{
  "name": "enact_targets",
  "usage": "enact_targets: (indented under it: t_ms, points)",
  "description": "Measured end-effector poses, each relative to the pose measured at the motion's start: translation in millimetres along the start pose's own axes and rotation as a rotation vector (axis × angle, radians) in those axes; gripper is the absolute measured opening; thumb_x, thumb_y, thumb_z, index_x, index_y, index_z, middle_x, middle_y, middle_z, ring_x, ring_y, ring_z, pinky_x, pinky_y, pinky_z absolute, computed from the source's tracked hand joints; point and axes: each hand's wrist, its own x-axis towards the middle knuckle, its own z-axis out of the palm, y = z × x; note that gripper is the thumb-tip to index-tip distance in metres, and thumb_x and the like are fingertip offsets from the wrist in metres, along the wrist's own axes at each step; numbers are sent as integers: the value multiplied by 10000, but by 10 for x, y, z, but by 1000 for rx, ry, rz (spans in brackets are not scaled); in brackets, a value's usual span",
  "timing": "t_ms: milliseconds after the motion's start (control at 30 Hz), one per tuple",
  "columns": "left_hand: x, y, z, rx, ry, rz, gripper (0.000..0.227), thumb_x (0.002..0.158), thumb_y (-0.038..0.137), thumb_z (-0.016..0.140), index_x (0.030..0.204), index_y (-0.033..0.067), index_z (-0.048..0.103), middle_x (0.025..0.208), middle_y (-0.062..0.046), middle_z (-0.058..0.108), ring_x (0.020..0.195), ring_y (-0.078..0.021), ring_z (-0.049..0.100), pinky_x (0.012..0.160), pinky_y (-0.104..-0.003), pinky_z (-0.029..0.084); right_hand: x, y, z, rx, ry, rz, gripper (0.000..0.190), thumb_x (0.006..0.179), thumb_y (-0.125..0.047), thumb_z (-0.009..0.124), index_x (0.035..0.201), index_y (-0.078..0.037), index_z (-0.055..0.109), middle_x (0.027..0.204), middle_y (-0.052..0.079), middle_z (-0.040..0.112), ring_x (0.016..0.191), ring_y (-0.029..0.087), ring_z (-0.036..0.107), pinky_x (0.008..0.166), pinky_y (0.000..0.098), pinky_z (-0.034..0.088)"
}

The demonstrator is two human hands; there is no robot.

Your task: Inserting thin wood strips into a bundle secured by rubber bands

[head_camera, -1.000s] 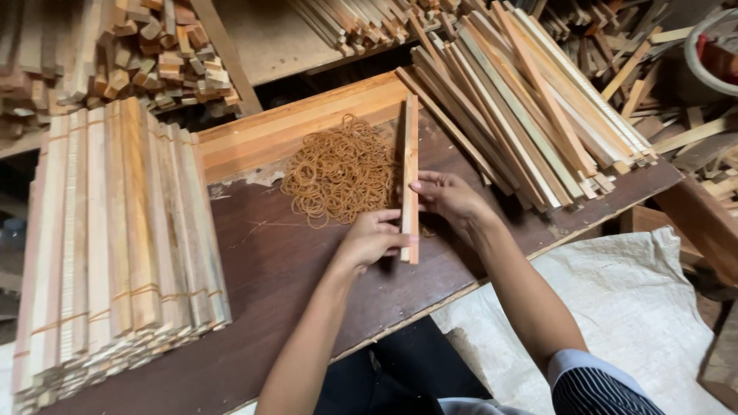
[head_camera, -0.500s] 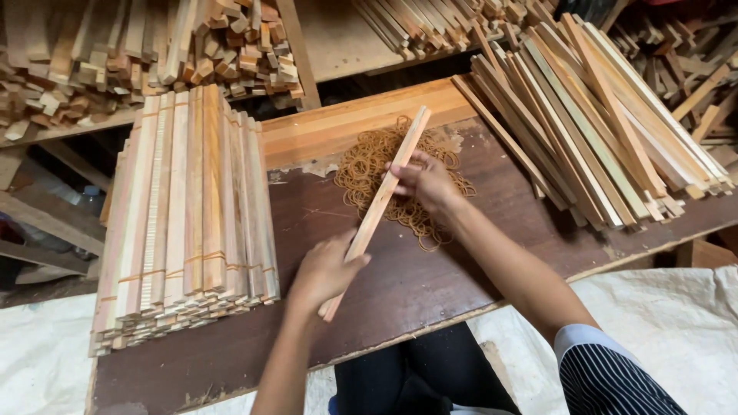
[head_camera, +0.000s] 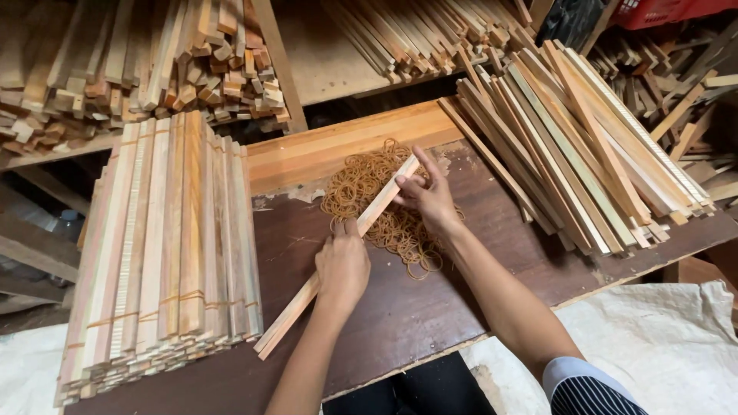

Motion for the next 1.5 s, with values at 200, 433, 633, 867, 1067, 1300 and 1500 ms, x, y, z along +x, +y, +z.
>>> enact_targets:
  t_ms: [200,433,633,867,1067,1300,1500]
  points:
    - [264,303,-61,-112,95,79,394,1006,222,572,1329,-1,536,1087,-167,627,1006,-408,684,723,-571,612,-153,70,124,43,-17,-3,713,876,-11,785,1505,-120,467,889,116,718,741,210,722,760,495,676]
    - [430,83,448,-87,184,127,387,1038,238,511,1329,-15,552,1122,-197,626,980,-417,687,708,-525,609,-91,35,65,43,-89,31,706,872,0,778,1505,-110,484,942,168,737,813,260,757,783,435,677]
    - [386,13,389,-105,168,99,406,1045,233,499,1337,-45,546,1096,-207,632,975,-429,689,719,-531,606,368,-1,-530,-592,137,-316,186,933,-123,781,1111,-170,802,834,114,762,713,177,732,673,328,630]
    - [338,7,281,-108,199,111,401,1033,251,513,1322,-21,569,1027,-176,626,949,-416,683,711,-515,592,966,673,-1127,-1168,278,-226,217,866,-307,798,1053,-418,795,859,-9,754,885,288,738,783,438,607]
    - [364,-11,321,-113,201,97,404,1024,250,523,1323,-18,569,1019,-176,622,943,-417,682,717,-517,590,1251,1024,-1435,-1308,162,-263,252,826,-143,789,1007,-317,815,992,49,746,974,341,724,900,460,595]
    - [349,38,305,-122,177,101,402,1024,234,529,1334,-21,562,1060,-180,628,965,-410,688,714,-507,603,902,393,-1180,-1151,175,-235,148,852,-243,807,987,-302,818,925,54,775,976,326,721,836,461,582]
    - [315,118,221,-143,139,116,403,1026,199,530,1345,-44,563,1084,-222,640,938,-437,700,691,-529,604,499,-60,-724,-325,18,9,298,853,-123,712,1143,-59,731,974,90,774,791,93,747,698,170,614]
